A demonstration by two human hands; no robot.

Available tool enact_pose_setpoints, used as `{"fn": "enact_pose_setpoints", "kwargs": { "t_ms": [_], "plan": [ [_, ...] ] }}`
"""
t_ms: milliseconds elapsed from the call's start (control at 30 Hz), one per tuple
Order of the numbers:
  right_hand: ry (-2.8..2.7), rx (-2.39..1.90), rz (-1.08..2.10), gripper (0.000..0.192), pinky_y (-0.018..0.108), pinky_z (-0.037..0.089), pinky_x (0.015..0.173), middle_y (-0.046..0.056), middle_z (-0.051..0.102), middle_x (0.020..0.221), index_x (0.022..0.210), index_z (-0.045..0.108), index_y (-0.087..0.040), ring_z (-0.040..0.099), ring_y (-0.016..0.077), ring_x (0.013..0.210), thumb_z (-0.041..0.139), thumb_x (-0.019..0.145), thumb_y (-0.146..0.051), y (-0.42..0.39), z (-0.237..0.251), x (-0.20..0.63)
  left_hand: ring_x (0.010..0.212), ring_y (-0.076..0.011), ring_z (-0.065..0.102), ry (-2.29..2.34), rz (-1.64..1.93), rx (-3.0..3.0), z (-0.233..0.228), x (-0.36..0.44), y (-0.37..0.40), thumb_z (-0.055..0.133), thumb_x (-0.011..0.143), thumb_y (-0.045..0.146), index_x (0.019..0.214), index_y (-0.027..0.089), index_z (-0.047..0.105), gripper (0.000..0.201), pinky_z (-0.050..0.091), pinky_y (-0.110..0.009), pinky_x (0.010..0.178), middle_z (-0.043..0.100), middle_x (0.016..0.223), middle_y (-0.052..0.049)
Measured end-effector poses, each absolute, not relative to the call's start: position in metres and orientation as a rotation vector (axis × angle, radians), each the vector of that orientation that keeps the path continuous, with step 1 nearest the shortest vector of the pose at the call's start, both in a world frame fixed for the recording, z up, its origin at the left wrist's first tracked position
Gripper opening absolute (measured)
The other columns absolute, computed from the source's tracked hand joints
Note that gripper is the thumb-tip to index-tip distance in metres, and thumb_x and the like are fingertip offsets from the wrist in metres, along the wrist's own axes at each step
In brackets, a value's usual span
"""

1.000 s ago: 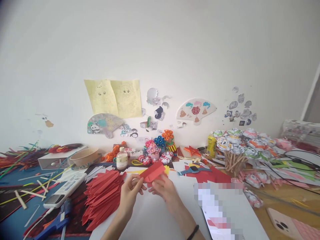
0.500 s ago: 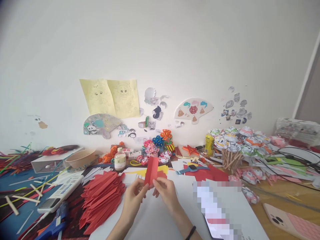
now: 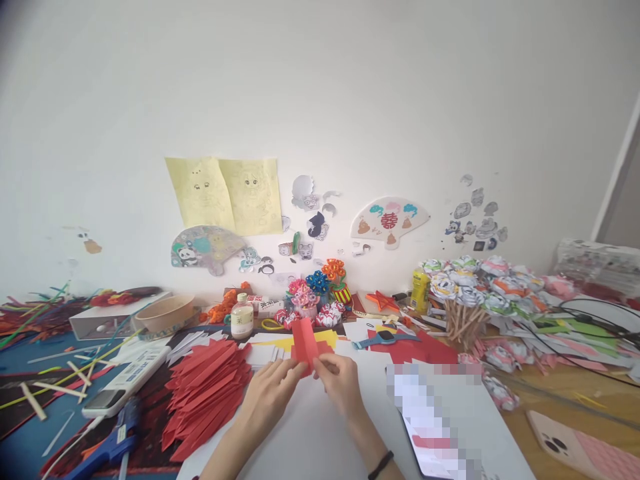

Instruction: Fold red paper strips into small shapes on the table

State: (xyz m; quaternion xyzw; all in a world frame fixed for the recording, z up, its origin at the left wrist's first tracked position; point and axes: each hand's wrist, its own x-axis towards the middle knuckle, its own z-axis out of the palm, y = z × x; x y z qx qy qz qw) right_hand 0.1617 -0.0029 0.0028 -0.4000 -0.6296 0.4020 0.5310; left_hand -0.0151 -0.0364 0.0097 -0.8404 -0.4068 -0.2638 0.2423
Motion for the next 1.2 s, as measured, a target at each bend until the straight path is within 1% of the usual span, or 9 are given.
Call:
{"fn": "enact_pose_setpoints", "kwargs": {
  "t_ms": [267,533,667,800,867,933,1000,1067,1200],
  "plan": [
    [-1.534,-0.901,1.051,0.034,0.024,0.039,0.045,0.003,0.06,0.058,0.066,0.064,-0.015,0.055,0.0159,0.051,0.062,0.079,-0.047,-0.002,0.003,0.16,0.072,-0.0175,0.053,-1.203,-0.933,-2.334,0.012,-0.016,-0.04,0.035,0.093,0.011,0.097,0.024,0.065,0.033,0.037,-0.028,0.062,0.064,0.089,-0.005],
    [-1.497,-0.748,1.239,0.036,0.027,0.045,0.052,0.009,0.069,0.075,0.086,0.069,-0.014,0.065,0.0217,0.064,0.067,0.075,-0.048,-0.006,0.003,0.158,0.082,-0.0205,0.054,-1.47,-1.651,-2.425,0.023,-0.007,-0.04,0.057,0.086,0.026,0.08,0.021,0.068,0.013,0.043,-0.03,0.072,0.059,0.085,-0.005],
    [-1.478,-0.703,1.312,0.036,0.027,0.044,0.053,0.01,0.07,0.081,0.091,0.07,-0.014,0.064,0.0201,0.064,0.069,0.075,-0.047,-0.007,0.007,0.157,0.081,-0.0192,0.053,-1.528,-1.882,-2.416,0.023,-0.007,-0.04,0.058,0.085,0.03,0.101,0.024,0.067,0.019,0.042,-0.028,0.068,0.059,0.091,-0.005],
    [-1.509,-0.689,1.352,0.034,0.025,0.042,0.053,0.008,0.069,0.077,0.084,0.072,-0.014,0.061,0.0169,0.062,0.068,0.076,-0.046,-0.009,0.009,0.157,0.073,-0.0155,0.051,-1.541,-2.078,-2.407,0.02,-0.005,-0.039,0.059,0.085,0.033,0.131,0.026,0.047,0.048,0.042,-0.027,0.067,0.059,0.094,-0.005],
    [-1.512,-0.685,1.376,0.035,0.025,0.042,0.053,0.007,0.068,0.073,0.082,0.072,-0.013,0.061,0.0164,0.061,0.068,0.075,-0.047,-0.009,0.009,0.157,0.07,-0.0147,0.051,-1.566,-2.159,-2.404,0.019,-0.003,-0.039,0.059,0.085,0.035,0.134,0.024,0.042,0.053,0.042,-0.026,0.065,0.061,0.089,-0.004],
    [-1.509,-0.671,1.401,0.035,0.025,0.043,0.053,0.007,0.068,0.072,0.082,0.072,-0.013,0.06,0.0161,0.06,0.069,0.075,-0.048,-0.008,0.008,0.158,0.068,-0.0151,0.052,-1.627,-2.126,-2.453,0.018,-0.002,-0.038,0.057,0.085,0.037,0.122,0.021,0.055,0.04,0.04,-0.025,0.063,0.063,0.083,-0.004],
    [-1.509,-0.647,1.426,0.035,0.025,0.043,0.053,0.007,0.068,0.073,0.082,0.072,-0.013,0.06,0.0157,0.06,0.069,0.075,-0.047,-0.008,0.006,0.158,0.068,-0.0158,0.052,-1.701,-2.034,-2.509,0.017,-0.001,-0.037,0.054,0.086,0.04,0.096,0.018,0.067,0.028,0.039,-0.025,0.061,0.064,0.076,-0.004],
    [-1.511,-0.63,1.443,0.036,0.025,0.043,0.053,0.007,0.068,0.073,0.082,0.072,-0.013,0.06,0.0157,0.06,0.069,0.075,-0.047,-0.007,0.005,0.158,0.066,-0.0159,0.051,-1.76,-1.996,-2.513,0.016,0.0,-0.036,0.052,0.086,0.043,0.077,0.016,0.067,0.031,0.039,-0.025,0.061,0.062,0.069,-0.003],
    [-1.521,-0.634,1.477,0.038,0.026,0.044,0.053,0.008,0.068,0.075,0.085,0.073,-0.012,0.061,0.0159,0.059,0.069,0.074,-0.049,-0.007,0.004,0.157,0.061,-0.0147,0.049,-1.783,-2.039,-2.443,0.012,0.0,-0.035,0.054,0.084,0.046,0.069,0.016,0.063,0.035,0.038,-0.024,0.059,0.06,0.064,-0.002]
  ]
}}
